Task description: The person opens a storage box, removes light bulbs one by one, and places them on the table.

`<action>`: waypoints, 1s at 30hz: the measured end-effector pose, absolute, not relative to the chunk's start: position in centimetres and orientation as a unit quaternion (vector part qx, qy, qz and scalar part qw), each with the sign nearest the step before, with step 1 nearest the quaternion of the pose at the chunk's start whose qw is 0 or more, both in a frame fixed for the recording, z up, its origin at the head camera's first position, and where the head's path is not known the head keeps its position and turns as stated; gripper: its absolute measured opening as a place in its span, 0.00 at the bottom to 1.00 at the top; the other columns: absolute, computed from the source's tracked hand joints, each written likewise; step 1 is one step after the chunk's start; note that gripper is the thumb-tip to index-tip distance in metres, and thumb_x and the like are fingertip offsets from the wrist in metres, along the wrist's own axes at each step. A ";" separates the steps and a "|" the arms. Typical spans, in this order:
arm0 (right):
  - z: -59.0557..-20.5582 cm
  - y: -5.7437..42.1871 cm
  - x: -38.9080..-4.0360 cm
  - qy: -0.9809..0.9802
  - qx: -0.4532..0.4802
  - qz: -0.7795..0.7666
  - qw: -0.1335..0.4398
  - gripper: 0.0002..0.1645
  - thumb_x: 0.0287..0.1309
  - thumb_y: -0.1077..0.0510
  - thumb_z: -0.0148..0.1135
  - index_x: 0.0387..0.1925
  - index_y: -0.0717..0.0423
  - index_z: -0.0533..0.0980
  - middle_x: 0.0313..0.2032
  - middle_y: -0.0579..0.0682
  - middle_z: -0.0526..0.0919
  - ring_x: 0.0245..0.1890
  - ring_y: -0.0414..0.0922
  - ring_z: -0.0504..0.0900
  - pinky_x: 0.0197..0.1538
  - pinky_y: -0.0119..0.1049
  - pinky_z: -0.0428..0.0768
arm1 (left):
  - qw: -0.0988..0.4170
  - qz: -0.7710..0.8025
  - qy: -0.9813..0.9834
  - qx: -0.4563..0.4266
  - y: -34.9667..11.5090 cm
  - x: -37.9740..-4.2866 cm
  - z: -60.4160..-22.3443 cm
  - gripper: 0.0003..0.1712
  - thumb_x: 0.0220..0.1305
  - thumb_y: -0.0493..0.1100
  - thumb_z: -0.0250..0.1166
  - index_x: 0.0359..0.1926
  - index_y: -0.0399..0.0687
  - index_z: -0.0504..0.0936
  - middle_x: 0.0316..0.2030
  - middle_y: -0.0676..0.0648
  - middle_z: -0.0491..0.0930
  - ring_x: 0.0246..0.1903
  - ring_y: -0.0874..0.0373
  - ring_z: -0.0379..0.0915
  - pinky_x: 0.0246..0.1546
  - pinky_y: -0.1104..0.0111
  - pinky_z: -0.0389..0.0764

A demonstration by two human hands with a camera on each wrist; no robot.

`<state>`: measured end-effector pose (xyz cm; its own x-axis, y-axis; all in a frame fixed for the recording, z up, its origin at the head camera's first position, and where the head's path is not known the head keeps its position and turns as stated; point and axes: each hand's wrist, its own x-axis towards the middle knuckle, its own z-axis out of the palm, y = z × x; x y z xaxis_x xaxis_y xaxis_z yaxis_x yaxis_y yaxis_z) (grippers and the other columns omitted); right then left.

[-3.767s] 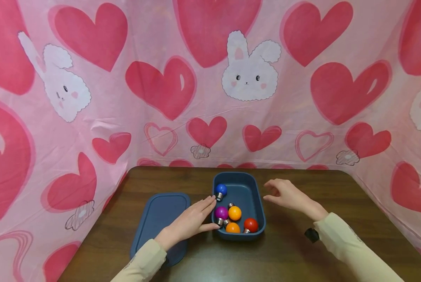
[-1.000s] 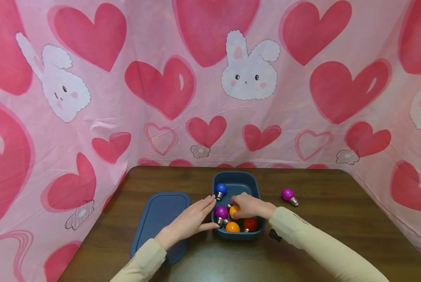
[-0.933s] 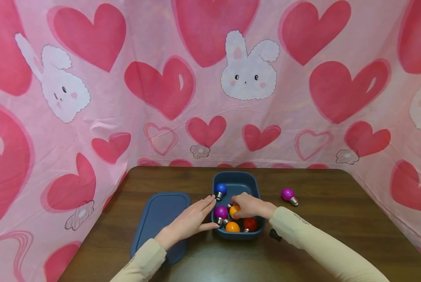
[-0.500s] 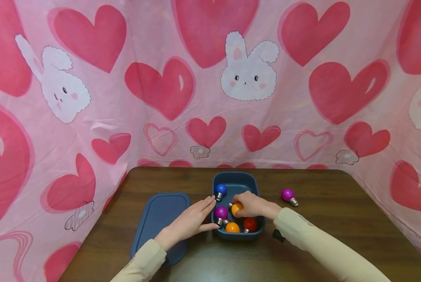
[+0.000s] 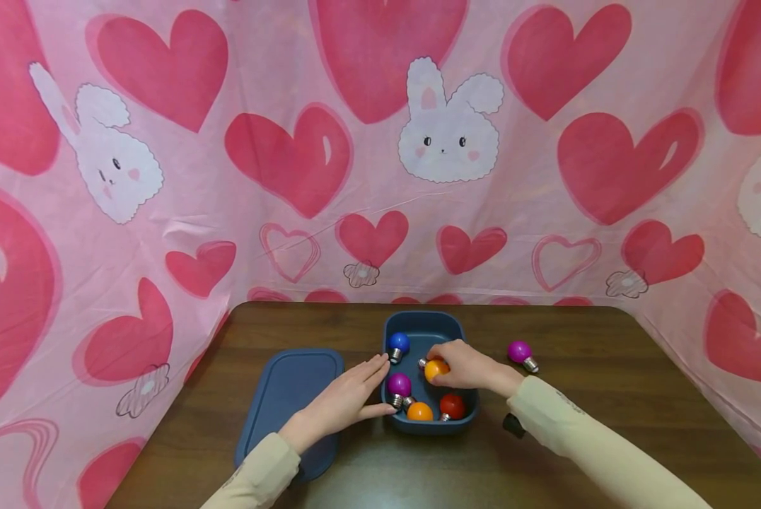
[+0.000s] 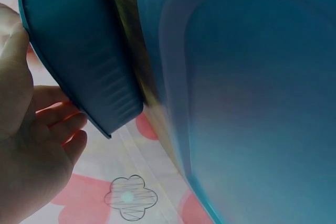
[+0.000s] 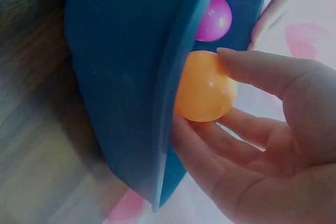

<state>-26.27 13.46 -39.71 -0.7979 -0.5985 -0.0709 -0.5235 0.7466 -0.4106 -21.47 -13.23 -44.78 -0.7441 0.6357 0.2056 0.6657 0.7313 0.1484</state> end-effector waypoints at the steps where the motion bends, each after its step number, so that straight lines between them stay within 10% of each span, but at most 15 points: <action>1: -39.6 13.6 -26.3 0.929 -0.304 -0.191 0.095 0.22 0.55 0.55 0.72 0.50 0.62 0.80 0.43 0.54 0.86 0.36 0.41 0.78 0.45 0.38 0.86 | 0.072 -0.106 -0.927 -0.351 -13.2 -21.5 -44.8 0.46 0.65 0.70 0.56 0.72 0.42 0.67 0.73 0.43 0.64 0.71 0.49 0.66 0.67 0.55 0.73; 12: -39.1 14.7 -26.4 0.919 -0.334 -0.207 0.036 0.21 0.56 0.55 0.71 0.48 0.63 0.80 0.41 0.54 0.86 0.34 0.39 0.76 0.36 0.24 0.78 | 0.076 -0.104 -0.928 -0.350 -13.2 -21.5 -45.0 0.47 0.65 0.71 0.54 0.72 0.43 0.67 0.73 0.44 0.64 0.70 0.49 0.67 0.67 0.55 0.74; 30: -37.8 17.2 -26.7 0.925 -0.306 -0.227 0.003 0.22 0.55 0.56 0.72 0.49 0.62 0.79 0.41 0.54 0.85 0.37 0.41 0.78 0.41 0.34 0.87 | 0.097 -0.099 -0.923 -0.359 -13.2 -21.5 -45.0 0.45 0.65 0.69 0.56 0.70 0.40 0.69 0.72 0.41 0.66 0.69 0.48 0.68 0.65 0.55 0.75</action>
<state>-26.69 17.25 -37.81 -0.8123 -0.5677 0.1336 -0.5652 0.7097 -0.4206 -21.51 -13.18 -45.02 -0.7226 0.6441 0.2508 0.6827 0.7220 0.1128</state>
